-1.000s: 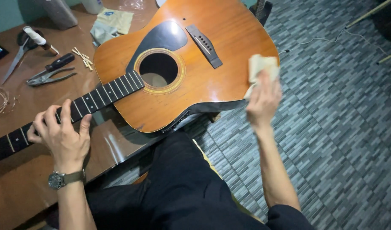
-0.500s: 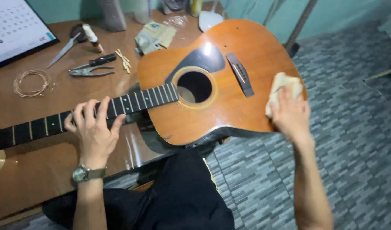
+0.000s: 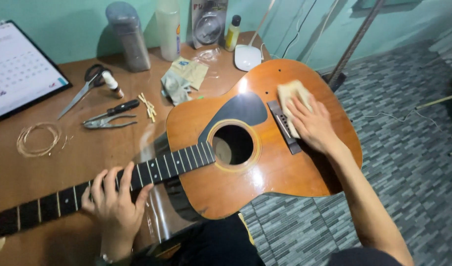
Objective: The person wipes the body and neck of an acoustic guitar using a cloth. They clean the soundhole area, the fretboard, and the headstock, moving the cloth back and forth across the surfaces.
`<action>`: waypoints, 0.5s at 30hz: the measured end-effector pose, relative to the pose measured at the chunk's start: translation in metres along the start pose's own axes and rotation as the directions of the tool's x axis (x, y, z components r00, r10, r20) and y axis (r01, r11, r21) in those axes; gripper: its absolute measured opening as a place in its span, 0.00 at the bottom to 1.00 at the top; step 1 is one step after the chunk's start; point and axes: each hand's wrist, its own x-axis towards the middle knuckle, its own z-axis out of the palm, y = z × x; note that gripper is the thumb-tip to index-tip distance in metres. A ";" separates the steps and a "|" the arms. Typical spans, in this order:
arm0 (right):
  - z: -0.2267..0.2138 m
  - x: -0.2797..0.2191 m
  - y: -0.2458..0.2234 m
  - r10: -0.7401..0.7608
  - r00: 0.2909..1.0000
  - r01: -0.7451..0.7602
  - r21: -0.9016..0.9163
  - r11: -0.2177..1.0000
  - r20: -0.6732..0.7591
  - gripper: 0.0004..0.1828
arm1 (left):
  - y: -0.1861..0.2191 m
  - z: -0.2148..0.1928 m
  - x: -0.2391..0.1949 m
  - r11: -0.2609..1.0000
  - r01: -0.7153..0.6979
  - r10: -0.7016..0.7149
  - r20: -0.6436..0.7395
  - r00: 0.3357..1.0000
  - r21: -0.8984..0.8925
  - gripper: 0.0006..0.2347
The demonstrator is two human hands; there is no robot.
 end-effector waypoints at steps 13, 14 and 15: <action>-0.037 0.017 0.028 0.072 0.983 -0.111 -0.231 0.967 -0.171 0.24 | -0.002 0.007 -0.006 0.997 0.047 -0.044 0.040 0.998 -0.064 0.30; -0.041 0.031 0.023 0.099 0.989 -0.102 -0.018 0.995 -0.112 0.30 | -0.005 0.010 -0.008 0.996 0.065 -0.058 0.090 0.994 -0.066 0.31; -0.028 0.049 0.033 0.072 0.991 -0.074 -0.014 0.997 -0.117 0.30 | -0.005 0.010 -0.008 0.996 0.081 -0.077 0.083 0.994 -0.045 0.31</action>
